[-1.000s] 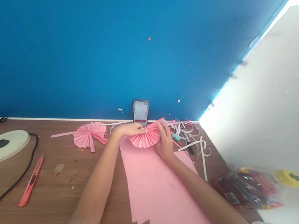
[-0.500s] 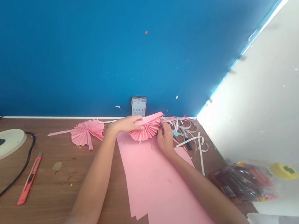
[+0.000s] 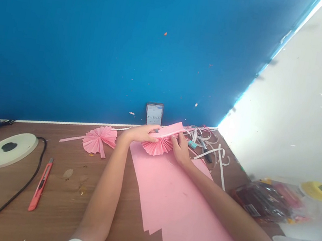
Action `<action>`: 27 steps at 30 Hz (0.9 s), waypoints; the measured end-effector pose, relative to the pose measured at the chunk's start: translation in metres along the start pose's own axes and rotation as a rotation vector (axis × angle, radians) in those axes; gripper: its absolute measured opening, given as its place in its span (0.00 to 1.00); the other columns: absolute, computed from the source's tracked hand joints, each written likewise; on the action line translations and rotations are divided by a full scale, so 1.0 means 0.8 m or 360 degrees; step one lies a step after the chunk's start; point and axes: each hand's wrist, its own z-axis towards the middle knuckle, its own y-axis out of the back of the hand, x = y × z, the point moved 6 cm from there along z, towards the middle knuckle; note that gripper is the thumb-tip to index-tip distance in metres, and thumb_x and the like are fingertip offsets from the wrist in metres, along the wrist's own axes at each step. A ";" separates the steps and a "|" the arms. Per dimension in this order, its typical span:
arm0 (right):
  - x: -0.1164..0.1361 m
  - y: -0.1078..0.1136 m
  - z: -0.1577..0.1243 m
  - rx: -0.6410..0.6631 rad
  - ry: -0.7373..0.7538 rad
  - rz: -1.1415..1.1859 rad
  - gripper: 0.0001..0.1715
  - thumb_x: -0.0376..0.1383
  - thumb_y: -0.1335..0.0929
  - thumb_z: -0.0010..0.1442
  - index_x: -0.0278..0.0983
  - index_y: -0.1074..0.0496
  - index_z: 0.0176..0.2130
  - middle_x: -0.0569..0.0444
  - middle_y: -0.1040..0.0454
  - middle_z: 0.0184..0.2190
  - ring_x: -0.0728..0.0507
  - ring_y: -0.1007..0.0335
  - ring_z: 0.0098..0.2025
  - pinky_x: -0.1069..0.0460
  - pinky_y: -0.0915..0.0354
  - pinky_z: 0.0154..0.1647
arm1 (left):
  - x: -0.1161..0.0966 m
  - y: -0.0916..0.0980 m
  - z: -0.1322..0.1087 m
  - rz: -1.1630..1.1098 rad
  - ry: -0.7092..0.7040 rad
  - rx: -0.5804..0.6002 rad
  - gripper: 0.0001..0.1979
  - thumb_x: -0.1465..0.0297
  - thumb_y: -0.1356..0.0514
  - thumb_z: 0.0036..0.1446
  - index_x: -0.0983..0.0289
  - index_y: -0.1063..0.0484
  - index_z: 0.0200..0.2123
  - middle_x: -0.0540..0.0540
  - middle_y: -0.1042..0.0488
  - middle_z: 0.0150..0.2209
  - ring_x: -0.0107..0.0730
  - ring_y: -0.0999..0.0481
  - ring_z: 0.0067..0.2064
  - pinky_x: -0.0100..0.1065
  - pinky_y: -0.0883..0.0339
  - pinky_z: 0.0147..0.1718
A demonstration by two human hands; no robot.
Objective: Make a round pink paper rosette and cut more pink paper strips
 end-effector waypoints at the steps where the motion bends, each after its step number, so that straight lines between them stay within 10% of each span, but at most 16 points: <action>1: 0.000 -0.001 0.001 0.0003 -0.0010 0.0023 0.15 0.43 0.41 0.65 0.38 0.33 0.44 0.49 0.27 0.39 0.40 0.32 0.40 0.46 0.36 0.41 | -0.002 -0.001 0.000 -0.0018 -0.0021 -0.0003 0.25 0.64 0.42 0.53 0.62 0.38 0.55 0.55 0.28 0.47 0.37 0.28 0.46 0.31 0.37 0.42; 15: 0.017 0.005 0.031 0.0070 -0.0047 0.0655 0.24 0.36 0.39 0.58 0.40 0.40 0.54 0.49 0.30 0.50 0.41 0.33 0.49 0.45 0.37 0.52 | -0.011 -0.014 0.028 0.0020 -0.0098 -0.0116 0.23 0.63 0.44 0.54 0.66 0.34 0.52 0.58 0.29 0.49 0.39 0.29 0.47 0.33 0.36 0.43; 27: 0.041 0.034 0.038 -0.0020 -0.0091 0.0548 0.14 0.46 0.37 0.61 0.40 0.30 0.35 0.57 0.33 0.29 0.47 0.37 0.32 0.53 0.38 0.35 | -0.016 -0.019 0.023 0.0144 0.0014 0.0001 0.13 0.63 0.43 0.50 0.65 0.29 0.36 0.53 0.27 0.34 0.32 0.30 0.33 0.28 0.39 0.30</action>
